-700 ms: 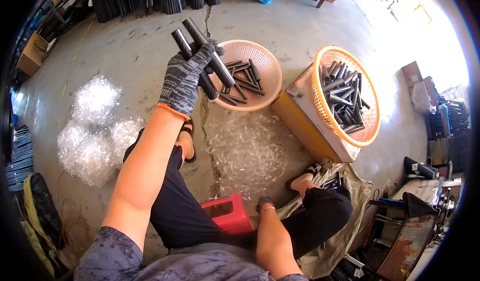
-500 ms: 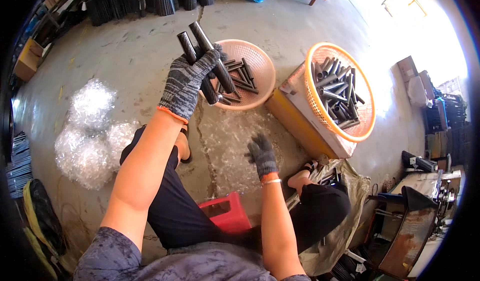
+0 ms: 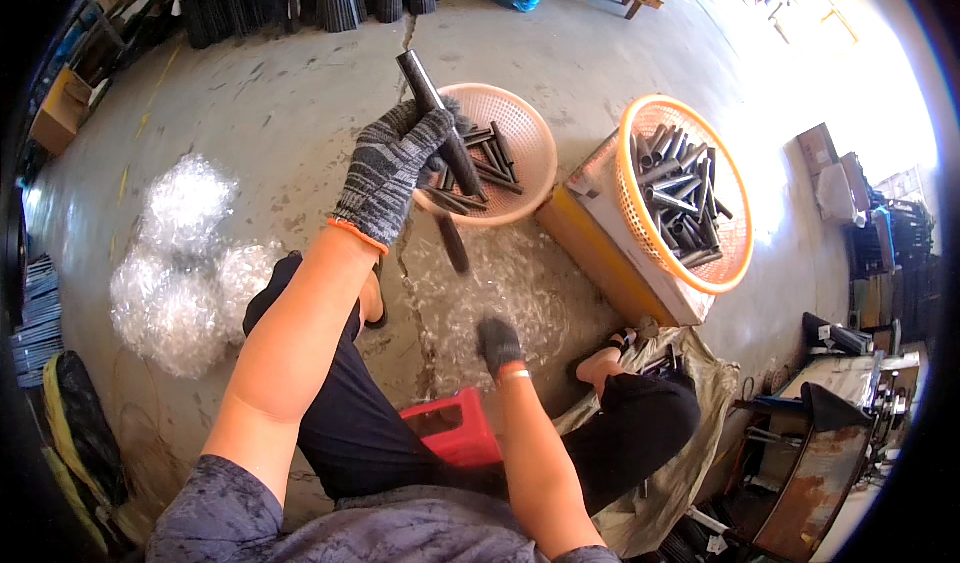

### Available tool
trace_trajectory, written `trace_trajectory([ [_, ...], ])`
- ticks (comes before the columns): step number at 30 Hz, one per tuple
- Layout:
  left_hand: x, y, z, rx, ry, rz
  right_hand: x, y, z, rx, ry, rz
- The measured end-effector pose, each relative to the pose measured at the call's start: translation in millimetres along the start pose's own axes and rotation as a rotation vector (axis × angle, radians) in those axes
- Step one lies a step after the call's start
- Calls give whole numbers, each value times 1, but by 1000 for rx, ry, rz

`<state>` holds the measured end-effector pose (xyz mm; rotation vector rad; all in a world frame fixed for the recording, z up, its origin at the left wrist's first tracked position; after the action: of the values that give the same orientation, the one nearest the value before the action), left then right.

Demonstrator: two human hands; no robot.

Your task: The person picks up metal tubes from a pink basket, holds them together, and places them into an orange basket. They then move a bundle of bubble wrap and hold a mobile phone.

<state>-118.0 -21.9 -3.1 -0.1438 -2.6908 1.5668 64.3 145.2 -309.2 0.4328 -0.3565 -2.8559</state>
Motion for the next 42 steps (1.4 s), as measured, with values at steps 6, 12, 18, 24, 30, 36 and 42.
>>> trace_trajectory([
  [6, 1, -8, 5, -72, 1, 8, -103, -81, -152, -315, 342, -59],
  [12, 0, -2, -13, -43, 29, 22, -14, -95, -21, 1709, 52, -727],
  [18, -2, 15, -10, -90, 50, 133, -31, -45, 190, 1193, -314, -262],
  [24, -3, 22, -16, 26, 95, 105, -32, -4, 292, 1471, -306, -147],
  [30, -13, 43, -35, 248, 302, 243, -38, 18, 340, 1282, -288, 43],
  [36, -26, 65, -47, 204, 396, 364, -47, 40, 371, 1284, -311, 33],
  [42, -45, 86, -52, 21, 374, 583, -56, 67, 398, 1181, -330, 171],
])
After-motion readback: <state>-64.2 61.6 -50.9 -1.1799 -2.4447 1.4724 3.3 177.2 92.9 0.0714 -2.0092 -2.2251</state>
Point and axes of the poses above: each hand's wrist, its own x-axis towards the middle knuckle, its own z-axis out of the back of the hand, y = z × x, the point moved 9 cm from there along x, towards the middle knuckle, and after that the axes turned 12 degrees about -x, right-handed, at the moved point
